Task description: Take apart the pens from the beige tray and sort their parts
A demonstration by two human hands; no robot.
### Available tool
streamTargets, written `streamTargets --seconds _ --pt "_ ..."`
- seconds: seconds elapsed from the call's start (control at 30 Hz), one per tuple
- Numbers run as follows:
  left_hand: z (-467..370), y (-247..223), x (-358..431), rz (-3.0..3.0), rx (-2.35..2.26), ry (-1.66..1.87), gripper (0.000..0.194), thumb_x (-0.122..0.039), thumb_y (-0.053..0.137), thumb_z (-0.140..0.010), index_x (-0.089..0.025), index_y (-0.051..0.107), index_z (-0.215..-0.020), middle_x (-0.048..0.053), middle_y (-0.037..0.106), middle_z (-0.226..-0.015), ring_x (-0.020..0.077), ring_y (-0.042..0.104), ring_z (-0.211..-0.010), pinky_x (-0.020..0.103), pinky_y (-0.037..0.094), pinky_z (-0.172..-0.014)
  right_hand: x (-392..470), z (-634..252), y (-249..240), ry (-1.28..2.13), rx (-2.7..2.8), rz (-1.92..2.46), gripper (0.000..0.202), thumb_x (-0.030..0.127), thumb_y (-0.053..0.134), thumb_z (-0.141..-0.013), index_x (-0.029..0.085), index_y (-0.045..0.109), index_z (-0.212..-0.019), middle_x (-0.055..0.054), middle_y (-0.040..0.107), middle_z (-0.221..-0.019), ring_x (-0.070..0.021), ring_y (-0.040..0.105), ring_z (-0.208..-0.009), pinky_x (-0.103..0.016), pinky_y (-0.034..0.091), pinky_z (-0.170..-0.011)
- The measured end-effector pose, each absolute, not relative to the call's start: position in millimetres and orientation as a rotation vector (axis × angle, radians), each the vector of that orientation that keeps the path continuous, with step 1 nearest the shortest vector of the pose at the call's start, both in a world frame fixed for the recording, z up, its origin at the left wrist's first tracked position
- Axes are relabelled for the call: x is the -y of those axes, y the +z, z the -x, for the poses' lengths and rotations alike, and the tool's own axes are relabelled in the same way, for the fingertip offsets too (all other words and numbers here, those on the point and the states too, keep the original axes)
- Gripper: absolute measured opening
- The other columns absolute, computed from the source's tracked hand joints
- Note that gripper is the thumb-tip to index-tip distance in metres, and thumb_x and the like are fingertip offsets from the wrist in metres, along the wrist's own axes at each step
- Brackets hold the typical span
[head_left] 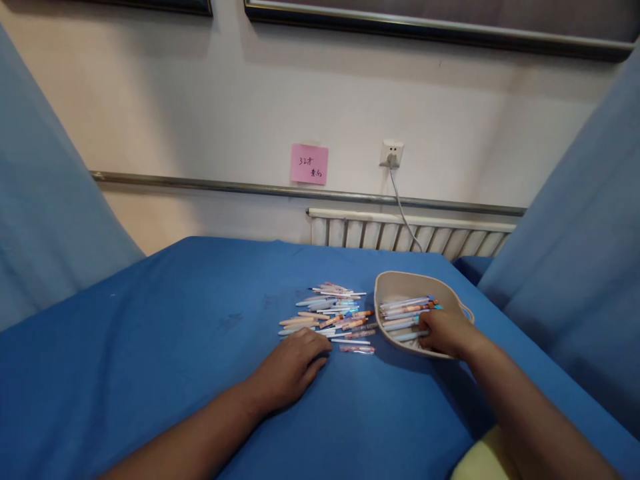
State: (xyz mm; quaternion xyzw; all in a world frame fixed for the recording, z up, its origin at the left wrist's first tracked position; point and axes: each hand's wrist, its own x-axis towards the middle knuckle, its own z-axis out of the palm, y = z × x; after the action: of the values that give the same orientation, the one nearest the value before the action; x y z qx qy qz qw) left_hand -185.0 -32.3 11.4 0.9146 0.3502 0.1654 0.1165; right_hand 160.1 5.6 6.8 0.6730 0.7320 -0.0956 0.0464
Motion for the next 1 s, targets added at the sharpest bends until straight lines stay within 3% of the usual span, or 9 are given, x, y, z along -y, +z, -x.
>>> streamTargets --seconds 0.17,0.3,0.4,0.5,0.6,0.67,0.8,1.0 --pt "187 10 30 -2.668 -1.029 0.495 0.018 -0.021 0.041 -0.092 -0.022 0.056 -0.102 0.005 0.061 -0.099 0.0204 0.053 -0.094 0.035 0.042 -0.086 -2 -155 21 -0.090 -2.321 -2.058 0.012 0.026 0.059 -0.076 0.018 0.066 -0.080 -0.010 0.066 -0.096 -0.0213 0.061 -0.085 -0.026 0.036 -0.066" --pt "188 11 28 -2.672 -1.027 0.532 0.019 -0.019 0.043 -0.090 -0.022 0.057 -0.103 0.006 0.062 -0.099 0.0204 0.054 -0.094 0.036 0.044 -0.086 9 -151 38 -0.038 -2.375 -2.237 0.021 0.029 0.044 -0.089 0.020 0.063 -0.090 -0.008 0.067 -0.088 -0.0196 0.061 -0.082 -0.026 0.035 -0.065" --pt "187 15 30 -2.693 -1.050 0.685 0.028 -0.019 0.044 -0.090 -0.022 0.052 -0.117 0.008 0.059 -0.114 0.0219 0.052 -0.106 0.040 0.042 -0.094 26 -126 46 -0.014 -2.488 -2.406 0.025 0.031 0.037 -0.092 0.020 0.060 -0.092 -0.008 0.067 -0.085 -0.0201 0.060 -0.078 -0.026 0.034 -0.064" --pt "185 20 38 -2.750 -1.083 0.927 0.041 -0.021 0.047 -0.090 -0.023 0.040 -0.131 0.010 0.050 -0.129 0.0238 0.045 -0.119 0.043 0.038 -0.100 44 -88 43 -0.498 -2.838 -2.182 0.024 0.032 0.037 -0.093 0.021 0.058 -0.087 -0.004 0.065 -0.079 -0.0171 0.058 -0.072 -0.024 0.036 -0.062" --pt "182 24 45 -2.856 -1.003 0.989 0.043 -0.024 0.052 -0.089 -0.022 0.040 -0.131 0.011 0.048 -0.131 0.0247 0.043 -0.122 0.043 0.036 -0.102 57 -59 33 -1.013 -3.011 -1.848 0.026 0.034 0.037 -0.093 0.020 0.056 -0.081 -0.001 0.063 -0.077 -0.0141 0.055 -0.070 -0.022 0.037 -0.061" --pt "180 24 47 -2.901 -0.942 0.912 0.035 -0.023 0.052 -0.090 -0.021 0.046 -0.124 0.010 0.053 -0.124 0.0236 0.046 -0.116 0.041 0.037 -0.099 60 -51 28 -1.091 -3.027 -1.724 0.026 0.035 0.040 -0.093 0.020 0.056 -0.078 0.001 0.062 -0.074 -0.0131 0.053 -0.068 -0.021 0.037 -0.061" --pt "179 21 44 -2.886 -0.918 0.713 0.016 -0.022 0.043 -0.093 -0.019 0.055 -0.104 0.006 0.063 -0.094 0.0196 0.054 -0.089 0.034 0.042 -0.082 60 -54 26 -0.937 -3.031 -1.646 0.021 0.033 0.044 -0.091 0.020 0.057 -0.080 0.002 0.060 -0.070 -0.0122 0.052 -0.064 -0.022 0.034 -0.059" --pt "180 16 44 -2.718 -1.059 0.554 0.025 -0.034 0.038 -0.095 -0.019 0.058 -0.096 0.005 0.063 -0.088 0.0184 0.055 -0.079 0.029 0.041 -0.071 54 -55 16 -0.699 -3.113 -1.521 0.020 0.029 0.043 -0.091 0.019 0.055 -0.079 0.000 0.061 -0.072 -0.0126 0.053 -0.065 -0.022 0.034 -0.061"
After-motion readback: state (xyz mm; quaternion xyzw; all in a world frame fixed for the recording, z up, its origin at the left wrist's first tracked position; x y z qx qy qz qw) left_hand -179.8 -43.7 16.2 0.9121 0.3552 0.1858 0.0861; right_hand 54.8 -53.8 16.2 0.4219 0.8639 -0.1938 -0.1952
